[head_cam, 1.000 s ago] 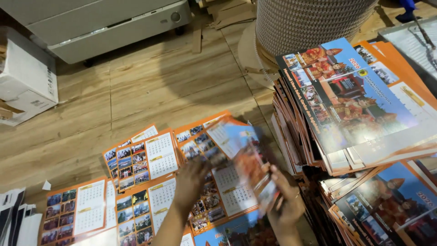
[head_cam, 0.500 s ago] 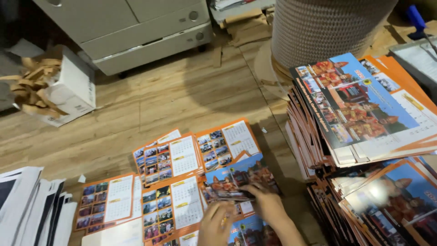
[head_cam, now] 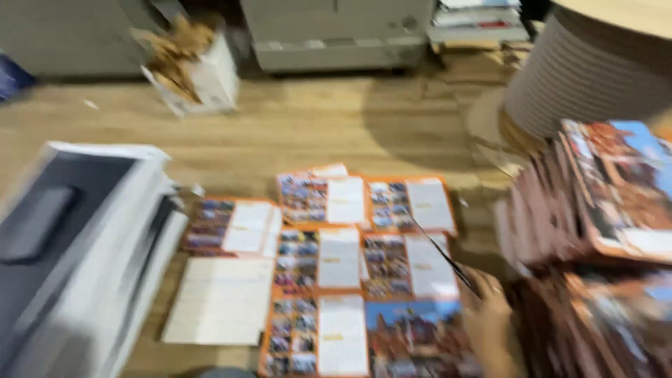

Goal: Sorting and stacking printed calendar pages into organized piles on the floor.

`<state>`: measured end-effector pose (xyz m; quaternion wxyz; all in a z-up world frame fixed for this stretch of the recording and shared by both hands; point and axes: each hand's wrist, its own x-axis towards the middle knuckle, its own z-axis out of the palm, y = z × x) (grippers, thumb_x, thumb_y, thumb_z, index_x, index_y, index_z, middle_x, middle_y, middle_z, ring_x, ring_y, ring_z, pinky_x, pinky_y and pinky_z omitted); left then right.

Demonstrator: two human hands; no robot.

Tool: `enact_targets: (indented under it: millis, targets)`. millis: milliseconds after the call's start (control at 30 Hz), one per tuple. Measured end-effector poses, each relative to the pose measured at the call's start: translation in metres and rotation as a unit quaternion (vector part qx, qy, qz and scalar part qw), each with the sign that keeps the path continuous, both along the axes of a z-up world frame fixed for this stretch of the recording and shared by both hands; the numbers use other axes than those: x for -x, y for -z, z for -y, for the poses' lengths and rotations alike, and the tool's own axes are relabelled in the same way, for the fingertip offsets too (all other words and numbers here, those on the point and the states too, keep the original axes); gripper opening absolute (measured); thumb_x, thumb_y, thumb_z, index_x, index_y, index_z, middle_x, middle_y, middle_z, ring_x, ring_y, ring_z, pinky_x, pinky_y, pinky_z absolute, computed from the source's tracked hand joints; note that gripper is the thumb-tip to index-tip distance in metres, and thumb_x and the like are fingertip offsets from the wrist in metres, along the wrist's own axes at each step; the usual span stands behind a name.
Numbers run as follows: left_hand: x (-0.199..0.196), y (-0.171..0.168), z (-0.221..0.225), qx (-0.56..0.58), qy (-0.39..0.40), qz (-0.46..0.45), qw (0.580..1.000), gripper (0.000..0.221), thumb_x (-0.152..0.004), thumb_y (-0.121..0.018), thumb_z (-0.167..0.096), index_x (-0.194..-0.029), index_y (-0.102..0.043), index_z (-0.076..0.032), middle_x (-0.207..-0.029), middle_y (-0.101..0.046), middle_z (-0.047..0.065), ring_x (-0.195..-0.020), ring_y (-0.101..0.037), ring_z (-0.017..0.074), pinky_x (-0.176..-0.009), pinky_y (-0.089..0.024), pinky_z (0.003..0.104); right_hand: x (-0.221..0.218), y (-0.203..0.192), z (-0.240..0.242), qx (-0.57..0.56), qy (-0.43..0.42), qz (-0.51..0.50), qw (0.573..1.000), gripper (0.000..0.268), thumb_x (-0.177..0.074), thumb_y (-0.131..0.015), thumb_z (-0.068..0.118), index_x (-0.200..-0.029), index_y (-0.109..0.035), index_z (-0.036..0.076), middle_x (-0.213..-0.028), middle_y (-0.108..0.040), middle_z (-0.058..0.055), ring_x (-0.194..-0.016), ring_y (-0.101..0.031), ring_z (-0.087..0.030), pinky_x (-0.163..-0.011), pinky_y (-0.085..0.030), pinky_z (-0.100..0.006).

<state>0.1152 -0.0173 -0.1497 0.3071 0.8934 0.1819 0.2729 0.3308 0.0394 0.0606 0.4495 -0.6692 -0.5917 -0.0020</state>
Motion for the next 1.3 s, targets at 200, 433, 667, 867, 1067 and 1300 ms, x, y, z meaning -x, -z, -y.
enact_targets:
  millis: [200,433,667,867,1067,1300]
  targets:
    - [0.141,-0.166,-0.041,-0.003,-0.231,-0.430,0.873,0.112,-0.059,-0.090,-0.034,-0.145,-0.020,-0.023,-0.149,-0.017,0.016,-0.134,-0.020,0.0362,-0.104,-0.027,0.049,0.051,0.024,0.042,-0.048,-0.062,0.000,0.997,0.058,-0.062,-0.049,-0.010,-0.115,-0.062,0.010,-0.112,-0.059,-0.010,-0.103,-0.057,-0.026,-0.095,-0.045,-0.035]
    - [0.201,-0.032,-0.037,-0.204,-0.322,-0.315,0.869,0.083,-0.057,-0.060,-0.023,-0.136,-0.038,-0.008,-0.140,-0.037,0.019,-0.131,-0.035,0.0380,-0.105,-0.029,0.053,0.169,0.033,0.052,0.039,-0.253,0.095,0.962,0.065,-0.056,-0.054,-0.012,-0.116,-0.059,0.012,-0.106,-0.059,-0.019,-0.088,-0.058,-0.036,-0.071,-0.046,-0.044]
    - [0.176,-0.148,-0.034,0.218,-0.350,-0.338,0.846,0.022,-0.082,-0.040,-0.023,-0.080,-0.061,-0.015,-0.087,-0.067,0.011,-0.082,-0.062,0.0332,-0.069,-0.048,0.044,0.185,0.066,0.070,0.279,-0.316,0.181,0.889,0.065,-0.067,-0.064,0.002,-0.129,-0.049,0.014,-0.103,-0.051,-0.013,-0.096,-0.050,-0.036,-0.071,-0.048,-0.048]
    - [0.180,-0.142,-0.032,0.149,-0.295,-0.355,0.875,0.011,-0.079,-0.040,-0.011,-0.071,-0.047,-0.014,-0.066,-0.057,0.010,-0.061,-0.055,0.0319,-0.056,-0.038,0.042,0.173,0.072,0.071,0.264,-0.340,0.146,0.891,0.058,-0.078,-0.069,0.007,-0.131,-0.049,0.019,-0.110,-0.048,-0.012,-0.098,-0.048,-0.034,-0.080,-0.044,-0.049]
    - [0.188,-0.090,-0.047,0.117,-0.275,-0.314,0.901,0.029,-0.071,-0.067,-0.037,-0.096,-0.068,-0.023,-0.092,-0.068,0.009,-0.085,-0.065,0.0347,-0.076,-0.050,0.046,0.167,0.085,0.064,0.149,-0.327,0.116,0.926,0.044,-0.079,-0.073,0.022,-0.121,-0.061,0.014,-0.107,-0.050,-0.018,-0.097,-0.049,-0.039,-0.083,-0.040,-0.052]
    - [0.171,-0.168,-0.027,-0.161,-0.272,-0.232,0.920,0.015,-0.064,-0.061,-0.015,-0.078,-0.061,-0.019,-0.079,-0.059,0.001,-0.083,-0.054,0.0237,-0.071,-0.043,0.037,0.173,0.052,0.068,0.116,-0.325,0.028,0.938,0.039,-0.086,-0.067,0.032,-0.118,-0.058,0.012,-0.107,-0.054,-0.010,-0.097,-0.050,-0.032,-0.081,-0.042,-0.043]
